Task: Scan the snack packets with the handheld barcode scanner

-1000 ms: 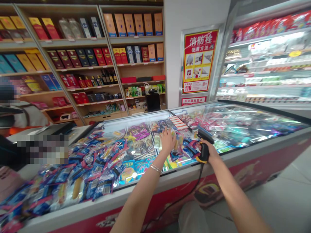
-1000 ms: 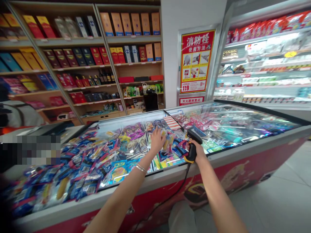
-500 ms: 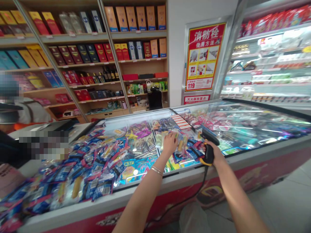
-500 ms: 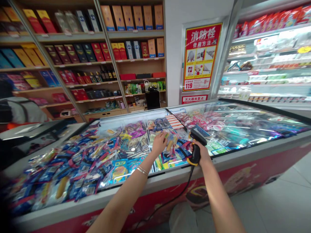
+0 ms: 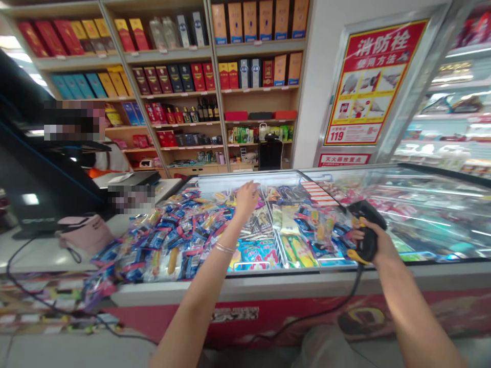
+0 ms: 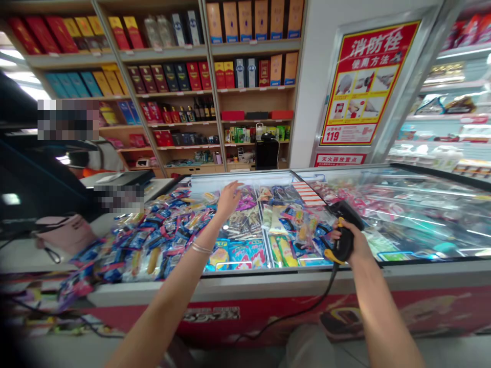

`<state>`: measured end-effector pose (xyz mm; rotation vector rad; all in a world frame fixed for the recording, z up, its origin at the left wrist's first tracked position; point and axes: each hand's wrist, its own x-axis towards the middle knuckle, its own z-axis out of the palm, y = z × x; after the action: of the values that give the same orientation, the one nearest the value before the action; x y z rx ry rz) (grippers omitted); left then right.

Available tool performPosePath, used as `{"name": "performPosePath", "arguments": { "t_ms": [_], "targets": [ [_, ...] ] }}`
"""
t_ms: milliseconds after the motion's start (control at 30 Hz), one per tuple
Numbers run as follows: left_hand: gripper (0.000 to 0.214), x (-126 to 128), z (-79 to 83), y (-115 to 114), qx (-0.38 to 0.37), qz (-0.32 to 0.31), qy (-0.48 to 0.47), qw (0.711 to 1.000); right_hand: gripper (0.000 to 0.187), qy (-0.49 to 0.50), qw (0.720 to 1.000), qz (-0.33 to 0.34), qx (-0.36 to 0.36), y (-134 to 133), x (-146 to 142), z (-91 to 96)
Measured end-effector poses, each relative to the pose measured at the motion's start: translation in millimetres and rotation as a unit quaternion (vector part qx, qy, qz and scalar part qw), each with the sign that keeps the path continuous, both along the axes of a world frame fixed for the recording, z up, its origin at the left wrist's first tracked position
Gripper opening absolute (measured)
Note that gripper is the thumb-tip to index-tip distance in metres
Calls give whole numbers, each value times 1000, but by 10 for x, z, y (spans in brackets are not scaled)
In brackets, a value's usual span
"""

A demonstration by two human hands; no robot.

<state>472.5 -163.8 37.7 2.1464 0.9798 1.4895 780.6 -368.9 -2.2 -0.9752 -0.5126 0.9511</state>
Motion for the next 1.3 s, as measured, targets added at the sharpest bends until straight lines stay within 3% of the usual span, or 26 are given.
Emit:
{"name": "performPosePath", "arguments": {
  "t_ms": [100, 200, 300, 367, 533, 733, 833, 967, 1067, 1300],
  "targets": [
    [26, -813, 60, 227, -8, 50, -41, 998, 15, 9, 999, 45, -27, 282, -368, 211],
    [27, -1508, 14, 387, -34, 170, 6, 985, 12, 58, 992, 107, -43, 655, -817, 344],
    [29, -1988, -107, 492, -82, 278, 126, 949, 12, 54, 984, 168, -34, 1019, -1340, 377],
    [29, -2168, -214, 538, -101, 321, 187, 923, 11, 46, 976, 207, -43, 1219, -1697, 343],
    [34, -2220, -437, 564, -123, 359, 305, 873, 7, 29, 946, 314, -69, 1526, -2371, 89],
    [47, -2090, -508, 523, -136, 381, 393, 826, 9, -4, 924, 366, -111, 1507, -2566, -167],
    [47, -2105, -506, 533, -151, 355, 375, 843, 11, -21, 922, 369, -113, 1448, -2562, -209],
    [43, -2176, -515, 561, -140, 282, 288, 905, 11, -38, 924, 369, -93, 1426, -2582, -243],
    [42, -2215, -534, 577, -110, 243, 232, 936, 10, -41, 930, 353, -93, 1416, -2597, -228],
    [45, -2232, -498, 556, -151, 192, 163, 956, 13, -28, 936, 337, -98, 1402, -2587, -190]
  ]
}}
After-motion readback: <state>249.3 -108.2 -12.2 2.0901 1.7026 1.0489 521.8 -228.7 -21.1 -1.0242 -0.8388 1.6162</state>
